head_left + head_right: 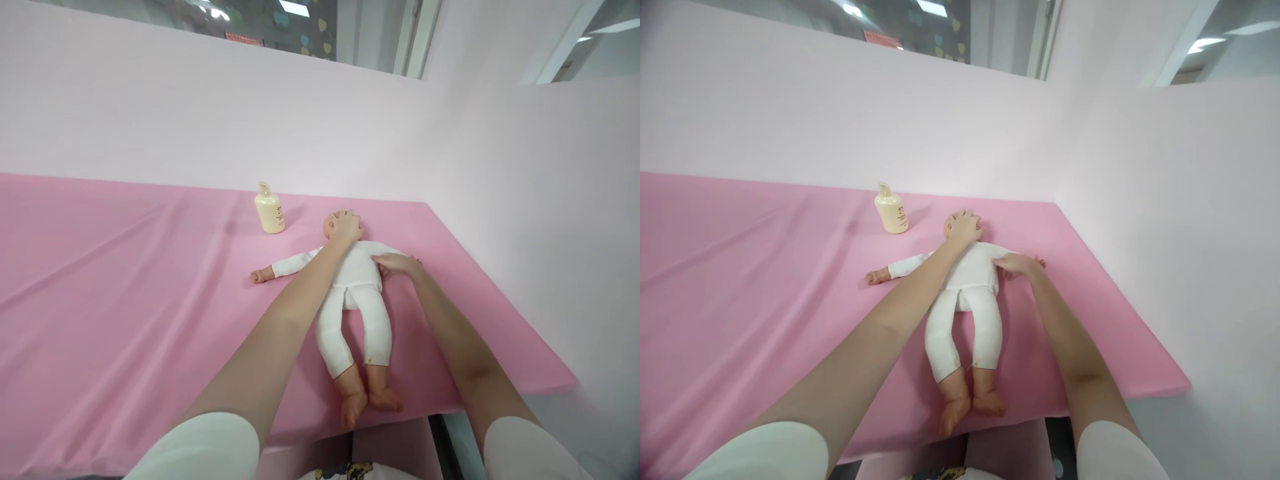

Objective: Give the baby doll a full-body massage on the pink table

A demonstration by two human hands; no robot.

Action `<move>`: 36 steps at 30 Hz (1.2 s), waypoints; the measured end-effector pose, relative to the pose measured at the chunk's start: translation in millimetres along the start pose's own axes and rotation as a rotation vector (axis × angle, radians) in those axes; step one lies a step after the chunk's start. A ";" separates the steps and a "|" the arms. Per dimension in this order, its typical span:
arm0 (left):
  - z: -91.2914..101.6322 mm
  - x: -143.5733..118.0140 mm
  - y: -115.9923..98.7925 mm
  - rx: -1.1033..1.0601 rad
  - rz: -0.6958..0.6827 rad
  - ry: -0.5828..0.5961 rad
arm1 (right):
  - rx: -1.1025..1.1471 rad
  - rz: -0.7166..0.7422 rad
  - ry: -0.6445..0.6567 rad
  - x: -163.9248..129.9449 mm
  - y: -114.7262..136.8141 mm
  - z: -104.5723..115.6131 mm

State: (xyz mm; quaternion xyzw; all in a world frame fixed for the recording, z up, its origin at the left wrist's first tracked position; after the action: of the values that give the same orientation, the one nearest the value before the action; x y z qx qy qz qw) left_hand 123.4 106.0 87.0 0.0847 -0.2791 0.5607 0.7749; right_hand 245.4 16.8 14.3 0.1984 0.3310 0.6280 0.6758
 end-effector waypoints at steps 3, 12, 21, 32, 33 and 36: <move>7.3 -7.0 18.3 -0.085 0.042 -0.143 | -0.085 0.063 -0.103 2.6 7.9 24.6; 6.9 -28.3 66.8 -0.485 -0.030 -0.419 | 0.151 0.750 -0.456 41.0 116.0 -16.1; 2.2 -49.6 82.1 -0.768 0.000 -0.446 | 0.447 0.554 -0.466 82.2 90.2 -25.6; -9.8 -45.2 92.1 -0.894 0.034 -0.442 | 0.327 0.701 -0.449 72.9 91.0 -21.0; -3.2 -45.8 86.6 -0.887 -0.028 -0.444 | 0.277 0.792 -0.458 64.8 98.6 -19.3; 5.1 -44.8 81.3 -0.887 -0.072 -0.431 | 0.220 0.899 -0.477 53.0 107.7 -15.0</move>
State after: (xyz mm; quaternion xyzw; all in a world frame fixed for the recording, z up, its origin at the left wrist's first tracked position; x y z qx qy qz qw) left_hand 37.5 95.9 52.9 -0.1294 -0.6416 0.3305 0.6800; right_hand 157.3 80.7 67.0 0.5285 0.1139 0.7550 0.3710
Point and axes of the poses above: each hand's wrist, its own x-axis towards the middle knuckle, its own z-axis out of the back of the hand, y = z × x, the point moved 9 cm from there along x, towards the middle knuckle, and after that the axes turned 14 degrees about -y, right-handed, at the moved point
